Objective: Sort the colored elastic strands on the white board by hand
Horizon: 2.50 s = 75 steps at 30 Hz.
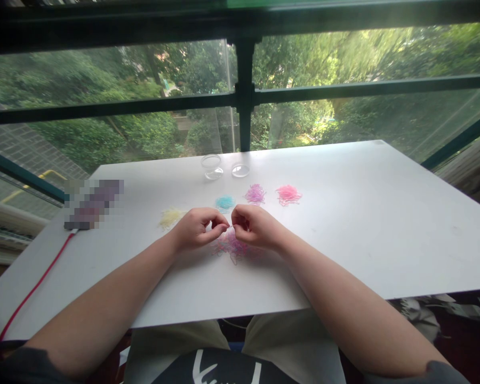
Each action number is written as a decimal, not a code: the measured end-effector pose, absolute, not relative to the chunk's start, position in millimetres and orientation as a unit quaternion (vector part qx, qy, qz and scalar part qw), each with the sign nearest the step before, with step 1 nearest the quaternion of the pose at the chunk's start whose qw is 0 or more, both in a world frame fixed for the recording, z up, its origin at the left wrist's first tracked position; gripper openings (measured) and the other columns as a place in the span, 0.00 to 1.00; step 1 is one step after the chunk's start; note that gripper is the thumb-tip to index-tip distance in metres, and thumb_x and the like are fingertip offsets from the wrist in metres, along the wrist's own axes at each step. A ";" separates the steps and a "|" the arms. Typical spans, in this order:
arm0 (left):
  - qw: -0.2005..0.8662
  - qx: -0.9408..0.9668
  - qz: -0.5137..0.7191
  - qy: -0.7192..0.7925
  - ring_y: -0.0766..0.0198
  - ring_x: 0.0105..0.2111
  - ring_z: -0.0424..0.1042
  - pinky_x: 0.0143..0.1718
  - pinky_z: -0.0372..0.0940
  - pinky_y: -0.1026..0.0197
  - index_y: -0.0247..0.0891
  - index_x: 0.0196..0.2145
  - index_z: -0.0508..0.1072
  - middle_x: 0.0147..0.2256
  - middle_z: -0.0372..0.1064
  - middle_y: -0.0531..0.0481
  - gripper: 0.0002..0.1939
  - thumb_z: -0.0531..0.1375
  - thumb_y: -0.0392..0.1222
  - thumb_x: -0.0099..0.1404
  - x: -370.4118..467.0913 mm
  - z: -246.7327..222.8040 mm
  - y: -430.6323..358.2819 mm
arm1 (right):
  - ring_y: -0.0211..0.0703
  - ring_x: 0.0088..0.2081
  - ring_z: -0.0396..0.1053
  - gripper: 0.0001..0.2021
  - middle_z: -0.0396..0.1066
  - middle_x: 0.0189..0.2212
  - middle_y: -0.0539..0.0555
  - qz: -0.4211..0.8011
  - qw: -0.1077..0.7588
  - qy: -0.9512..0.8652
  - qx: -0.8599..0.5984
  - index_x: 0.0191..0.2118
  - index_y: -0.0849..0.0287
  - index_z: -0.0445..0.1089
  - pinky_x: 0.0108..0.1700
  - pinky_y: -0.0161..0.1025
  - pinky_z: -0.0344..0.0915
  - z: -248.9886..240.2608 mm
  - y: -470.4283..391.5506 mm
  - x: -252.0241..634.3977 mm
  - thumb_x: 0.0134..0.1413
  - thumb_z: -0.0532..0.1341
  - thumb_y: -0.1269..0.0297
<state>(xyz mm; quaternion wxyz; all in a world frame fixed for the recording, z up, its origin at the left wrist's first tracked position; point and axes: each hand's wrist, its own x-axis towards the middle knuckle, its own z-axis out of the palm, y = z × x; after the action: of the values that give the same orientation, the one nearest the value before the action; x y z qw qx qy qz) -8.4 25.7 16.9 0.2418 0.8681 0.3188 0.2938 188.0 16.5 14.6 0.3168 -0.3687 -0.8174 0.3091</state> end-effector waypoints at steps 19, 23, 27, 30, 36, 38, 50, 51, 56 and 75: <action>0.238 0.860 0.307 0.331 0.71 0.24 0.66 0.27 0.61 0.67 0.36 0.29 0.73 0.25 0.71 0.52 0.06 0.58 0.39 0.57 -8.8 19.2 25.1 | 0.33 0.25 0.58 0.02 0.61 0.21 0.48 0.313 0.315 -0.828 -0.343 0.27 0.60 0.62 0.28 0.32 0.57 15.6 16.9 190.4 0.45 0.55 0.73; 0.237 0.860 0.307 0.333 0.71 0.23 0.66 0.28 0.61 0.67 0.36 0.29 0.73 0.25 0.71 0.52 0.05 0.58 0.39 0.57 -8.8 19.1 25.1 | 0.34 0.25 0.58 0.03 0.62 0.22 0.49 0.295 0.323 -0.834 -0.336 0.28 0.60 0.63 0.28 0.32 0.57 17.2 17.3 191.5 0.46 0.55 0.73; 0.232 0.862 0.303 0.334 0.71 0.24 0.66 0.28 0.61 0.68 0.37 0.29 0.73 0.25 0.71 0.53 0.05 0.58 0.39 0.57 -8.6 19.0 24.7 | 0.33 0.25 0.58 0.05 0.62 0.22 0.49 0.272 0.330 -0.841 -0.330 0.29 0.60 0.65 0.29 0.32 0.57 18.5 17.9 192.9 0.46 0.54 0.75; 0.233 0.861 0.300 0.339 0.71 0.24 0.66 0.28 0.61 0.67 0.37 0.29 0.73 0.25 0.71 0.52 0.06 0.57 0.39 0.57 -8.4 19.7 24.1 | 0.34 0.25 0.58 0.05 0.63 0.23 0.50 0.262 0.329 -0.844 -0.334 0.29 0.60 0.66 0.29 0.32 0.57 19.9 18.4 194.5 0.47 0.54 0.73; 0.241 0.858 0.298 0.340 0.70 0.24 0.66 0.28 0.61 0.67 0.36 0.27 0.72 0.25 0.71 0.52 0.05 0.56 0.37 0.57 -9.6 21.7 24.0 | 0.34 0.25 0.59 0.05 0.64 0.23 0.50 0.207 0.304 -0.838 -0.404 0.28 0.60 0.68 0.28 0.32 0.56 19.9 26.0 206.7 0.47 0.55 0.72; 0.240 0.859 0.297 0.342 0.70 0.24 0.66 0.28 0.61 0.67 0.37 0.27 0.72 0.25 0.71 0.52 0.05 0.56 0.37 0.57 -10.5 21.7 24.3 | 0.34 0.24 0.59 0.05 0.65 0.22 0.50 0.173 0.284 -0.827 -0.453 0.27 0.59 0.69 0.27 0.32 0.55 17.9 31.4 213.4 0.46 0.56 0.72; 0.239 0.859 0.291 0.346 0.71 0.24 0.66 0.28 0.61 0.68 0.37 0.27 0.72 0.26 0.70 0.52 0.04 0.57 0.35 0.56 -11.2 22.6 23.9 | 0.37 0.26 0.61 0.06 0.68 0.24 0.50 0.097 0.257 -0.751 -0.601 0.30 0.57 0.71 0.27 0.34 0.54 4.8 45.3 227.1 0.43 0.59 0.66; 0.239 0.860 0.292 0.344 0.71 0.24 0.66 0.27 0.61 0.67 0.37 0.27 0.72 0.26 0.70 0.52 0.04 0.57 0.35 0.56 -11.2 22.7 23.9 | 0.37 0.26 0.61 0.06 0.68 0.24 0.50 0.101 0.261 -0.747 -0.604 0.31 0.57 0.70 0.27 0.34 0.54 4.1 45.2 227.4 0.43 0.59 0.67; 0.239 0.860 0.291 0.345 0.71 0.24 0.66 0.27 0.60 0.68 0.36 0.27 0.72 0.25 0.70 0.52 0.05 0.56 0.36 0.56 -11.6 23.0 23.9 | 0.36 0.26 0.63 0.09 0.70 0.28 0.50 0.155 0.307 -0.734 -0.586 0.36 0.57 0.63 0.29 0.33 0.56 5.4 42.8 227.7 0.44 0.55 0.71; 0.243 0.861 0.284 0.345 0.72 0.24 0.66 0.28 0.59 0.68 0.36 0.27 0.71 0.26 0.70 0.53 0.04 0.57 0.36 0.57 -12.2 22.7 24.6 | 0.38 0.29 0.66 0.06 0.74 0.31 0.50 0.241 0.330 -0.686 -0.602 0.34 0.57 0.60 0.32 0.34 0.57 8.0 41.7 221.1 0.49 0.50 0.70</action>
<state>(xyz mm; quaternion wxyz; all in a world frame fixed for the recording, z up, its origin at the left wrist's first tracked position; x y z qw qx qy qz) -12.2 24.6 22.7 0.2428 0.8610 0.3451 0.2838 221.1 41.7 8.0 0.3303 -0.6020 -0.6860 0.2405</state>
